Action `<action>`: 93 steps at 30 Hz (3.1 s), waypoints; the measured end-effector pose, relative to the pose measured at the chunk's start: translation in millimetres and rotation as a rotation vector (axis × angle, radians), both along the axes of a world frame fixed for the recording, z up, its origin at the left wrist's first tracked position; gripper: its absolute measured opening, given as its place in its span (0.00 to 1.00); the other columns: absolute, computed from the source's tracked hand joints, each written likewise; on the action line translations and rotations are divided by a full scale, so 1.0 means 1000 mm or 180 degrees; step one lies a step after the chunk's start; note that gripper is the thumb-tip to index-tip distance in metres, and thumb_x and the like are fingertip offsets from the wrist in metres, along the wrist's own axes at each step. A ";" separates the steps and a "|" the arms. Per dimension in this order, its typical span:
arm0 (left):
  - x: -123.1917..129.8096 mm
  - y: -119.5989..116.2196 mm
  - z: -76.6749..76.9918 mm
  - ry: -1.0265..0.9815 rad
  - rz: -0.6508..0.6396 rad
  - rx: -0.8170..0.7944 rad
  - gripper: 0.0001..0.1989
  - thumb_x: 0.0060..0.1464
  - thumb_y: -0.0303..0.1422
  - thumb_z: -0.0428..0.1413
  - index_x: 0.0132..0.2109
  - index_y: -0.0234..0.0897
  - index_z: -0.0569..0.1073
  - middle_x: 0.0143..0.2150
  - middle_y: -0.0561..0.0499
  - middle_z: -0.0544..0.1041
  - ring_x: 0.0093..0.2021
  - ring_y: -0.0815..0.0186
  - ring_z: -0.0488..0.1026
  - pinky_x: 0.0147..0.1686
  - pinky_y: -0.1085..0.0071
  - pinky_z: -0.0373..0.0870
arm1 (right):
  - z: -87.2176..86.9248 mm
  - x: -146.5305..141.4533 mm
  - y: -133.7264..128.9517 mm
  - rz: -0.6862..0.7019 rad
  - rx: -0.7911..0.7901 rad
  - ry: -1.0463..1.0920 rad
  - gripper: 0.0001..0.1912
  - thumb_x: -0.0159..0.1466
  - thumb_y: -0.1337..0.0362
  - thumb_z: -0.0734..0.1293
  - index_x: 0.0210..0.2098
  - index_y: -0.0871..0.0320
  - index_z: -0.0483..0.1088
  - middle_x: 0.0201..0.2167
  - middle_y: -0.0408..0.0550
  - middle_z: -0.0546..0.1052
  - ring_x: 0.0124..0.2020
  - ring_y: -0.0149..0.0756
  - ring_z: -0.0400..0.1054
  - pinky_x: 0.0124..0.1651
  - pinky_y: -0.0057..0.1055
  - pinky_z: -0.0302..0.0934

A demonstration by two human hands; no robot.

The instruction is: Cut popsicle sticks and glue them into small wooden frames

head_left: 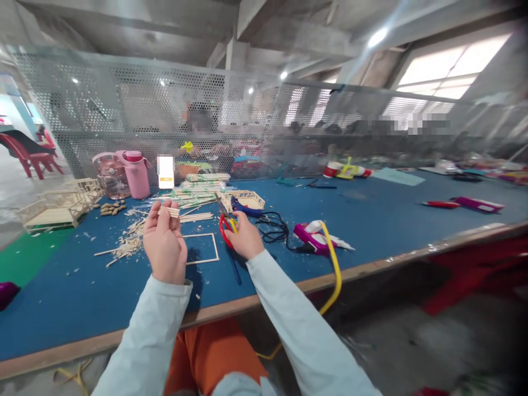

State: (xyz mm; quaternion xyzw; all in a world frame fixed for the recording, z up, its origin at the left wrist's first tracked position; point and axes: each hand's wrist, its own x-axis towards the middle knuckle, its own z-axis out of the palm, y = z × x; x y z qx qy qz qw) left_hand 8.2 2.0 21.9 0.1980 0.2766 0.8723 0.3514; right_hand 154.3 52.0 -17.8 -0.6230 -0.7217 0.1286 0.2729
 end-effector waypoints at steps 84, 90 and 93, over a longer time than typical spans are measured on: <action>-0.043 0.019 -0.015 0.3212 -0.3786 -0.0846 0.15 0.40 0.30 0.62 0.39 0.35 0.74 0.33 0.48 0.77 0.32 0.67 0.72 0.30 0.75 0.66 | 0.077 -0.030 0.005 0.3642 0.0271 -0.1550 0.13 0.62 0.66 0.59 0.27 0.59 0.73 0.23 0.44 0.75 0.23 0.27 0.61 0.26 0.24 0.46; -0.027 0.017 -0.031 0.2821 -0.3235 -0.1186 0.07 0.40 0.32 0.61 0.30 0.34 0.76 0.25 0.50 0.75 0.25 0.70 0.71 0.23 0.78 0.64 | 0.063 -0.026 0.017 0.3318 0.0410 -0.1704 0.12 0.62 0.65 0.58 0.28 0.59 0.72 0.25 0.45 0.75 0.23 0.28 0.61 0.25 0.25 0.45; -0.021 0.020 -0.034 0.2791 -0.2961 -0.1279 0.05 0.39 0.31 0.60 0.26 0.33 0.76 0.24 0.49 0.75 0.24 0.70 0.70 0.21 0.78 0.63 | 0.061 -0.026 0.019 0.3080 0.0455 -0.1905 0.12 0.62 0.64 0.58 0.28 0.59 0.71 0.26 0.47 0.75 0.24 0.29 0.61 0.25 0.26 0.44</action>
